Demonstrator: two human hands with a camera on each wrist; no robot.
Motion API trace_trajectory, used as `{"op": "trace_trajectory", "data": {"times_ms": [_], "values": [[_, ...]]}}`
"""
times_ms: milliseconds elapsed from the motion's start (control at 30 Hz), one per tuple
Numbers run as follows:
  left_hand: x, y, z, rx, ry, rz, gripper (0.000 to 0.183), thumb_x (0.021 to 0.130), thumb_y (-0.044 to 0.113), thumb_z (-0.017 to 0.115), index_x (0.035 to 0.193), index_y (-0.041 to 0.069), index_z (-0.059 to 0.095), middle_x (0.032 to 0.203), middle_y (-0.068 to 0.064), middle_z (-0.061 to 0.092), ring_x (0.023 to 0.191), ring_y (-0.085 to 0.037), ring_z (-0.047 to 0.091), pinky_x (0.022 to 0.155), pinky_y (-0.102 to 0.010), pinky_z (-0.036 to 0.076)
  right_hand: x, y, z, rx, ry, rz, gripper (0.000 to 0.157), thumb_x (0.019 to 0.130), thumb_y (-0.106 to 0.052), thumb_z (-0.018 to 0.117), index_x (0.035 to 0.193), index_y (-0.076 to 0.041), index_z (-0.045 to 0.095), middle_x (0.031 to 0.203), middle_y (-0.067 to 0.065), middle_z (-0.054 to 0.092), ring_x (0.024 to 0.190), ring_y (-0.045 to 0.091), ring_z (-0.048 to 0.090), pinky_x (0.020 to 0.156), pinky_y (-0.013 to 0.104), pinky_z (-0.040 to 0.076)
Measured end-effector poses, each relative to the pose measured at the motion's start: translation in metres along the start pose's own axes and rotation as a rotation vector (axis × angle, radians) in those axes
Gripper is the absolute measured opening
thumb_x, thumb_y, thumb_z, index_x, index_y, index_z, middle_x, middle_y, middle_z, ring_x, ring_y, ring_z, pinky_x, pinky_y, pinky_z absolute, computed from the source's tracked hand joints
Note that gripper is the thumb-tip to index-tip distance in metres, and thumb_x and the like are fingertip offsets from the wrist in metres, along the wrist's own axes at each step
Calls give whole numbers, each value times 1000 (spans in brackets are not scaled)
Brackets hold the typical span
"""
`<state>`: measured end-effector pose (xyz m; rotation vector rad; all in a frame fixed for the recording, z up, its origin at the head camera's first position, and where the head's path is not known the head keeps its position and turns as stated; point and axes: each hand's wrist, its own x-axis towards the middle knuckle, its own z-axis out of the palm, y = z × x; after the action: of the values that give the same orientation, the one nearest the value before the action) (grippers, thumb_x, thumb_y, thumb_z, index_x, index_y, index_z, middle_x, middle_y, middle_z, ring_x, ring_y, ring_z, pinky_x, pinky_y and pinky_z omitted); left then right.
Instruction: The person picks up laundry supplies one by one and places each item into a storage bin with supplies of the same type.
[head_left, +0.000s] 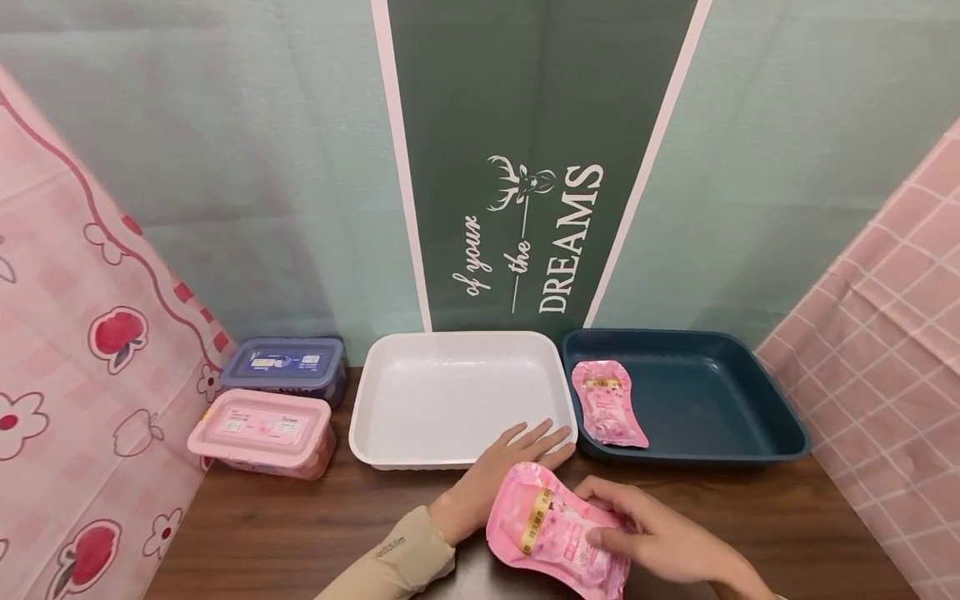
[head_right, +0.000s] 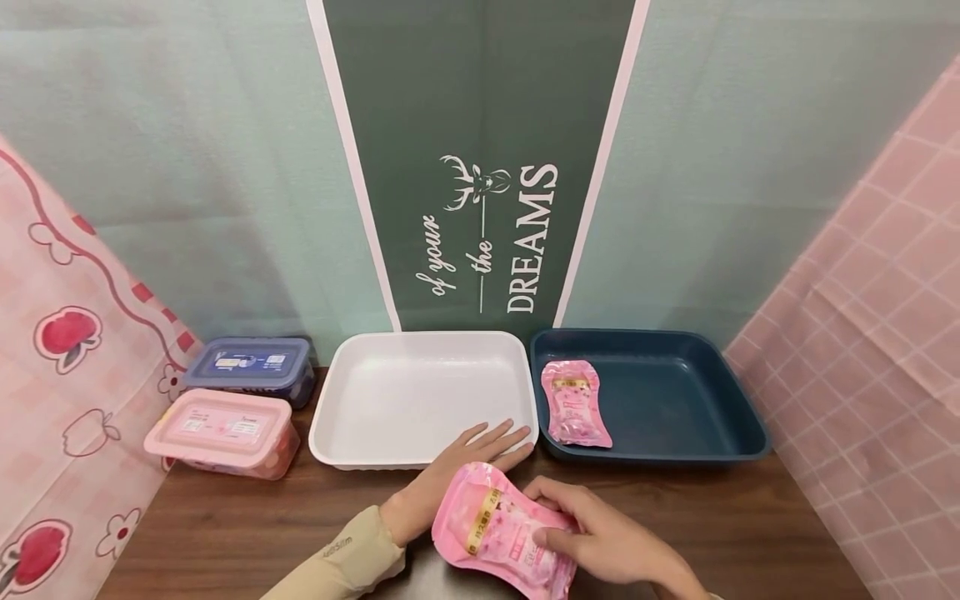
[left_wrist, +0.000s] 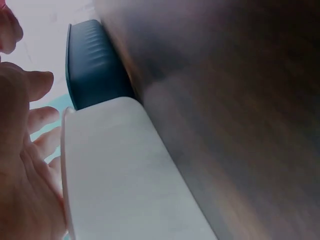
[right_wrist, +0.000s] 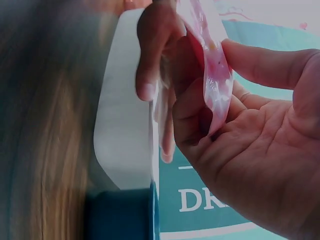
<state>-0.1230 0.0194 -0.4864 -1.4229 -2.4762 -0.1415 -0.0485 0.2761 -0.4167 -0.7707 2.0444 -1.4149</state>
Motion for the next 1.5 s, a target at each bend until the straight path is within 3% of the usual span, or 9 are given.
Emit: {"op": "trace_trajectory", "data": {"times_ms": [133, 333, 433, 567, 667, 933, 1167, 1300, 1500], "values": [[4, 3, 6, 86, -12, 19, 59, 114, 45, 43, 168, 20, 37, 175, 1, 33, 163, -22, 29, 131, -43, 29, -3, -1, -7, 101, -21, 8, 27, 109, -9, 56, 136, -8, 58, 91, 17, 60, 84, 5, 64, 71, 24, 58], [11, 4, 6, 129, -4, 53, 70, 110, 57, 46, 167, 18, 39, 174, 1, 36, 162, -22, 31, 130, -42, 31, -4, 3, -16, 200, -36, -68, 28, 110, 0, 49, 137, 1, 53, 95, 25, 66, 85, 6, 69, 72, 30, 63], [13, 3, 5, -54, 43, 27, 81, 102, 58, 61, 166, 13, 39, 172, -3, 39, 160, -22, 36, 130, -44, 32, -3, 5, -22, 230, -18, -84, 29, 110, 2, 48, 138, 3, 51, 103, 23, 71, 88, 12, 73, 76, 33, 65], [16, 4, 6, -481, 99, -94, 91, 87, 40, 85, 162, 8, 43, 164, -7, 50, 151, -22, 49, 128, -37, 35, -6, 8, -29, 223, 35, -83, 29, 109, 3, 48, 138, 5, 50, 107, 21, 74, 89, 18, 74, 78, 34, 65], [23, 8, 7, -560, 112, -162, 89, 80, 29, 88, 157, 11, 45, 153, -4, 57, 138, -17, 57, 123, -29, 41, -11, 10, -35, 198, 72, -103, 29, 108, 6, 47, 138, 7, 49, 105, 20, 74, 87, 19, 75, 75, 34, 65], [38, 13, 15, -56, 172, 15, 67, 99, 42, 67, 158, 15, 50, 162, -3, 52, 147, -17, 51, 126, -35, 37, -19, 12, -54, 199, 144, -135, 30, 106, 11, 46, 136, 6, 48, 107, 18, 75, 83, 24, 76, 71, 39, 66], [45, 13, 15, 63, 5, 8, 56, 106, 50, 57, 153, 21, 56, 156, 2, 59, 146, -12, 53, 127, -37, 36, -22, 14, -68, 161, 219, -116, 31, 107, 10, 47, 138, 5, 50, 109, 17, 76, 81, 26, 76, 69, 40, 66], [47, 14, 15, 129, -83, 0, 59, 107, 52, 53, 158, 22, 51, 161, 2, 52, 151, -14, 46, 125, -39, 39, -21, 17, -76, 129, 270, -118, 31, 106, 11, 49, 137, 8, 50, 110, 14, 76, 82, 24, 76, 70, 39, 66], [47, 16, 16, 125, -116, -6, 67, 108, 51, 50, 167, 21, 38, 175, 4, 34, 163, -14, 28, 125, -39, 39, -22, 20, -87, 93, 394, -62, 31, 106, 9, 53, 136, 1, 54, 113, 4, 78, 84, 18, 76, 71, 34, 65]]}}
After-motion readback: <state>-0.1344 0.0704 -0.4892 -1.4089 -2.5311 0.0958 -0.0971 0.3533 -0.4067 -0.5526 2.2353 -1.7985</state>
